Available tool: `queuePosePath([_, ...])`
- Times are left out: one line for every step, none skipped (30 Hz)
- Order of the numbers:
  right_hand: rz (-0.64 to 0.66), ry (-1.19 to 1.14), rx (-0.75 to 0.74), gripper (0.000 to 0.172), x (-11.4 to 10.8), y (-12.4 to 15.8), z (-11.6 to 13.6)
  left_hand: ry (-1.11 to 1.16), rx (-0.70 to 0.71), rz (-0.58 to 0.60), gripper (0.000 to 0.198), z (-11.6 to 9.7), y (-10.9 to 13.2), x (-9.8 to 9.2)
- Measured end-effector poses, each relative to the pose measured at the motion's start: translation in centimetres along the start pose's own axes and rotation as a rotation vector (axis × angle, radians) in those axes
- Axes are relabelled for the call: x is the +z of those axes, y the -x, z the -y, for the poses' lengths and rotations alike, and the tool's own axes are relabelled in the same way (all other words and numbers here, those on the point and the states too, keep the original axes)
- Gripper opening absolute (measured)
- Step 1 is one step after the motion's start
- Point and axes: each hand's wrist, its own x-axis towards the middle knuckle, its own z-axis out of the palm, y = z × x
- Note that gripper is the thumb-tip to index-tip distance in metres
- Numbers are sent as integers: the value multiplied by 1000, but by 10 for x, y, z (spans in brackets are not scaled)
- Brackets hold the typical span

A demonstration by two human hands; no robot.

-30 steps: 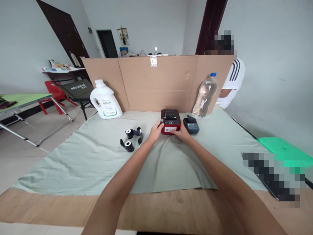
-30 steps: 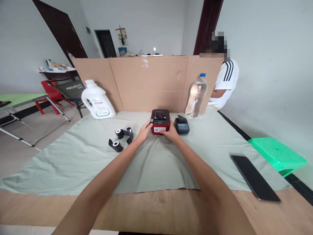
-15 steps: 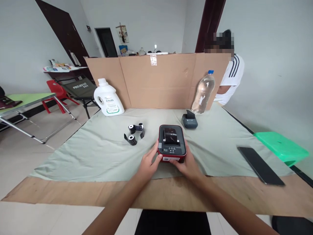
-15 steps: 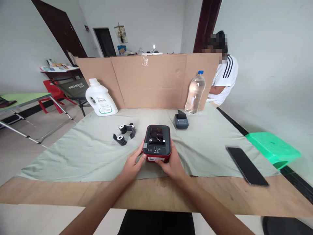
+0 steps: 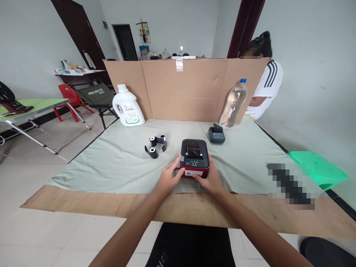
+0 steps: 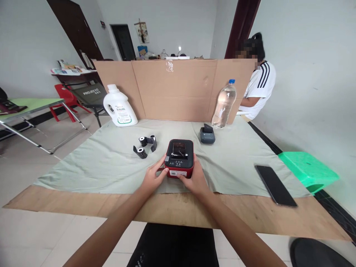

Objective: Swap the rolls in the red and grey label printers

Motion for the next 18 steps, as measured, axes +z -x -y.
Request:
queuePosePath([3,8,-3,107,-1,-1,-1,-18,31,-25,52,0,-1,0])
queuePosePath([5,18,-7,108,-2,-2,-2,-37,61,-51,49,0,-1,-1])
queuePosePath([7,30,-13,109,-3,-3,-4,-57,92,-77,44,-1,-2,-1])
queuePosePath([4,43,-22,109,-3,-5,-6,-78,126,-100,39,-1,-3,-2])
queuePosePath([-3,53,-35,107,-5,-6,-8,-98,164,-119,34,-2,-4,-2])
queuePosePath([-15,62,-52,105,-6,-7,-10,-116,210,-133,29,-2,-5,-3])
queuePosePath([-30,69,-67,102,-7,-8,-12,-132,261,-140,26,-3,-7,-3])
queuePosePath([-47,72,-80,99,-8,-9,-14,-146,311,-143,23,-3,-8,-3])
queuePosePath([-60,72,-88,95,-9,-11,-16,-159,352,-144,22,-3,-8,-3])
queuePosePath([-67,68,-94,92,-10,-12,-17,-169,381,-144,21,-4,-9,-3])
queuePosePath([-69,61,-99,88,-11,-13,-18,-174,397,-143,21,-4,-9,-3])
queuePosePath([-65,52,-101,85,-12,-13,-18,-175,402,-140,21,-4,-9,-3])
queuePosePath([-57,38,-99,82,-13,-14,-19,-171,399,-135,21,-3,-9,-2])
queuePosePath([-43,22,-91,79,-14,-14,-19,-160,390,-130,21,-3,-9,-2])
queuePosePath([-30,4,-79,77,-15,-15,-19,-144,377,-123,21,-2,-9,-2])
queuePosePath([-20,-13,-65,75,-15,-15,-19,-122,357,-112,21,-1,-9,-1])
queuePosePath([-12,-28,-49,74,-16,-15,-19,-96,331,-98,21,1,-9,0])
queuePosePath([-7,-40,-35,73,-16,-16,-19,-70,301,-83,21,2,-9,0])
